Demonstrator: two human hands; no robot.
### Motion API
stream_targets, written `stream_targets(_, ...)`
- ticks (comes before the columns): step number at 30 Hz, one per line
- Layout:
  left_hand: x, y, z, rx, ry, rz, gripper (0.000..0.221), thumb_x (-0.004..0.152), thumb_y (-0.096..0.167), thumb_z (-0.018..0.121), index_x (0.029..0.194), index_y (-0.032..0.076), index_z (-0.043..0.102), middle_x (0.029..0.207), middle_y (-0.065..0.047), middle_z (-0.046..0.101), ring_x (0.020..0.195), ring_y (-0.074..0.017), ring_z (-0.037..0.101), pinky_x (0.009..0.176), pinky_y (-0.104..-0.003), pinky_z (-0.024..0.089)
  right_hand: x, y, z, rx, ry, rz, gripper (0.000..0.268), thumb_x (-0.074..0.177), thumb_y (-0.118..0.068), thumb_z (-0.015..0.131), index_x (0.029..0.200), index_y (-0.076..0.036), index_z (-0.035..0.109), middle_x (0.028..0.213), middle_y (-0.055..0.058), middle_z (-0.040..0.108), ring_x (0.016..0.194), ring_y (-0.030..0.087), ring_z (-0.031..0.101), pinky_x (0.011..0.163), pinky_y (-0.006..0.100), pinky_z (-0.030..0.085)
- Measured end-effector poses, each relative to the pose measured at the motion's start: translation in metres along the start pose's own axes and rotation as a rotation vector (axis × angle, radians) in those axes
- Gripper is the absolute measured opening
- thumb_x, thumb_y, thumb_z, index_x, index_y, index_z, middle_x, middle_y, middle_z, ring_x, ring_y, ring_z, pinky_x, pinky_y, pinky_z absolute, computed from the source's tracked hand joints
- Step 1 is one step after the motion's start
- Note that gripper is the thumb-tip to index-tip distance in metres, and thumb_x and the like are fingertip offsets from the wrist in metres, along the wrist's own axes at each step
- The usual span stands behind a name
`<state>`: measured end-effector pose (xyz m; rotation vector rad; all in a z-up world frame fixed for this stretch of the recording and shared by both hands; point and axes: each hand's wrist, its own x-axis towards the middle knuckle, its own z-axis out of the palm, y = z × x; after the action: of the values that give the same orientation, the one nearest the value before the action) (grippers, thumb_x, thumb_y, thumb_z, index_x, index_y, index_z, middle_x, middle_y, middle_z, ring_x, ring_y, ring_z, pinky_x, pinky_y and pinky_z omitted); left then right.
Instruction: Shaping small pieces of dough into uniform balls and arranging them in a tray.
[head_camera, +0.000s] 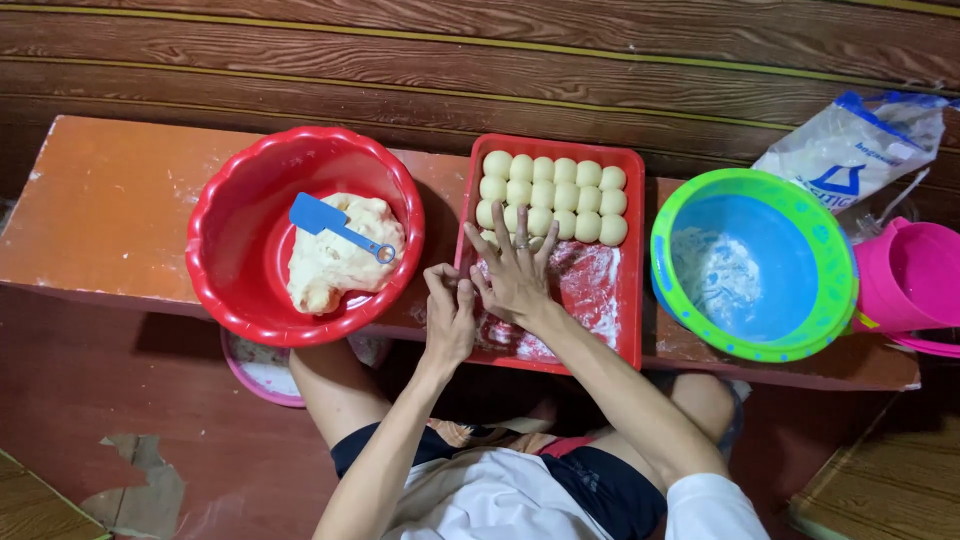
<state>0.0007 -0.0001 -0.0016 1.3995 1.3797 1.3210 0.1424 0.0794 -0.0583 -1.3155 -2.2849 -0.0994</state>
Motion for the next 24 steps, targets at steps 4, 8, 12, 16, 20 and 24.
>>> stream_targets(4,0.002,-0.001,0.001,0.001,-0.041,0.025,0.047,0.105,0.051,0.038,0.116,0.005,0.038,0.076,-0.019,0.057,0.075,-0.0319,0.060,0.075,-0.047,0.046,-0.005,0.008,0.011,-0.051,-0.105,-0.018,0.068,0.098,-0.045,0.045,0.162,-0.038,0.023,0.172,0.011,0.010,0.155,0.043,-0.001,0.102,0.088,0.002)
stream_targets(8,0.003,-0.010,0.004,-0.009,-0.041,0.001,0.050,0.104,0.053,0.041,0.117,0.005,0.037,0.082,-0.019,0.062,0.081,-0.0327,0.063,0.084,-0.050,0.048,-0.007,0.013,0.026,-0.032,-0.144,-0.003,0.067,0.101,-0.054,0.037,0.163,-0.037,0.018,0.171,0.013,0.012,0.155,0.044,0.005,0.101,0.089,0.002)
stream_targets(12,0.002,-0.019,0.003,-0.018,-0.026,-0.034,0.049,0.105,0.053,0.040,0.118,0.005,0.037,0.085,-0.017,0.063,0.085,-0.0301,0.064,0.089,-0.049,0.048,-0.006,0.012,0.025,-0.010,-0.164,-0.011,0.066,0.102,-0.055,0.032,0.163,-0.037,0.015,0.171,0.013,0.010,0.155,0.044,0.002,0.100,0.089,0.001)
stream_targets(16,0.006,-0.024,0.006,-0.036,-0.025,-0.011,0.044,0.105,0.047,0.040,0.118,0.005,0.037,0.084,-0.011,0.062,0.078,-0.0248,0.064,0.081,-0.044,0.051,-0.004,0.016,0.028,-0.042,-0.174,-0.044,0.068,0.098,-0.052,0.034,0.162,-0.038,0.015,0.171,0.012,0.007,0.155,0.044,0.003,0.100,0.090,0.008)
stream_targets(20,0.001,-0.021,0.005,-0.028,-0.030,0.005,0.043,0.106,0.045,0.039,0.118,0.003,0.037,0.083,-0.010,0.059,0.076,-0.0244,0.064,0.079,-0.044,0.052,-0.003,0.011,0.026,-0.064,-0.164,-0.053,0.067,0.098,-0.052,0.033,0.162,-0.038,0.019,0.172,0.011,0.009,0.156,0.042,0.003,0.102,0.089,0.008)
stream_targets(24,0.000,-0.023,0.006,-0.028,0.012,0.030,0.045,0.106,0.045,0.041,0.120,0.003,0.035,0.086,-0.013,0.060,0.079,-0.0266,0.065,0.080,-0.047,0.051,-0.002,0.010,0.024,-0.060,-0.152,-0.061,0.066,0.098,-0.050,0.032,0.162,-0.037,0.020,0.171,0.012,0.010,0.155,0.043,0.003,0.101,0.090,0.007)
